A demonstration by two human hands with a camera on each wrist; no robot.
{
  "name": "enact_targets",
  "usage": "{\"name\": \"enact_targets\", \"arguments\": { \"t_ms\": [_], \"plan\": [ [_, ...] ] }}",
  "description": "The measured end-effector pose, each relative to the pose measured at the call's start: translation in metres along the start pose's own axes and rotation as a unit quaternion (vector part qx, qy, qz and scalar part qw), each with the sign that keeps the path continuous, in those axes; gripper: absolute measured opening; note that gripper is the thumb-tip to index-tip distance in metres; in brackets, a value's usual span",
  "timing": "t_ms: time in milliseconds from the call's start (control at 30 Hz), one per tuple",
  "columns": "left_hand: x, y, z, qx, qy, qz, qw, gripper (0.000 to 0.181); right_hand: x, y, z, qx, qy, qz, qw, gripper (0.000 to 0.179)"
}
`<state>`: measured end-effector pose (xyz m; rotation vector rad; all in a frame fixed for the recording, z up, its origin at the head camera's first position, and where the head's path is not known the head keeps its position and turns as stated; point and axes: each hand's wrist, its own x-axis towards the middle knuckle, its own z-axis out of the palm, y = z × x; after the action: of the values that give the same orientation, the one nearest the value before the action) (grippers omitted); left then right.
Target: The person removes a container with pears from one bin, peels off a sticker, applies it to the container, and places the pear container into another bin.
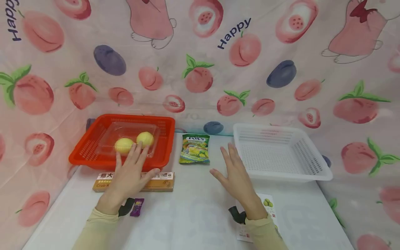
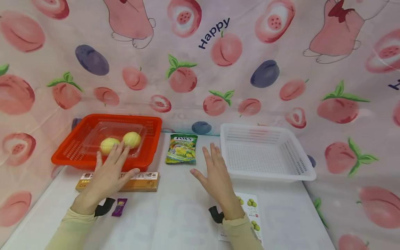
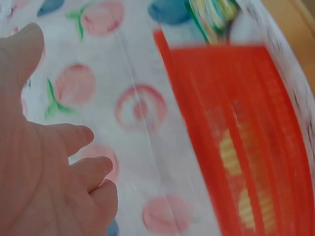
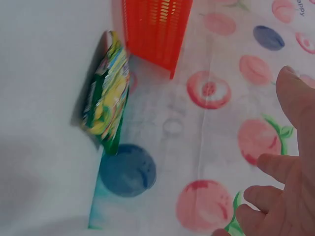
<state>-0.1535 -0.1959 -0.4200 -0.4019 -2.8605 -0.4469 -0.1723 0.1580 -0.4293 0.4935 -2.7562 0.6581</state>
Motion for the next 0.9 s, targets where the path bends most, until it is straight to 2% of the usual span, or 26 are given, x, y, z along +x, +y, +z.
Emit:
{"name": "enact_targets", "arguments": {
  "t_ms": [200, 400, 667, 900],
  "plan": [
    [-0.005, -0.038, -0.021, 0.0, 0.031, -0.024, 0.9992, 0.091, 0.025, -0.023, 0.002, 0.032, -0.013, -0.056, 0.9978, 0.084],
    [-0.009, -0.067, -0.035, -0.026, 0.043, -0.055, 0.9972, 0.092, 0.046, -0.047, 0.008, 0.044, -0.035, -0.07, 0.996, 0.081],
    [-0.02, -0.104, -0.041, -0.064, 0.074, -0.106, 0.9896, 0.089, 0.076, -0.08, 0.024, 0.099, -0.066, -0.095, 0.9884, 0.079],
    [-0.03, -0.133, -0.037, -0.087, 0.106, -0.145, 0.9799, 0.086, 0.098, -0.109, 0.043, 0.123, -0.083, -0.102, 0.9836, 0.074]
  ]
}}
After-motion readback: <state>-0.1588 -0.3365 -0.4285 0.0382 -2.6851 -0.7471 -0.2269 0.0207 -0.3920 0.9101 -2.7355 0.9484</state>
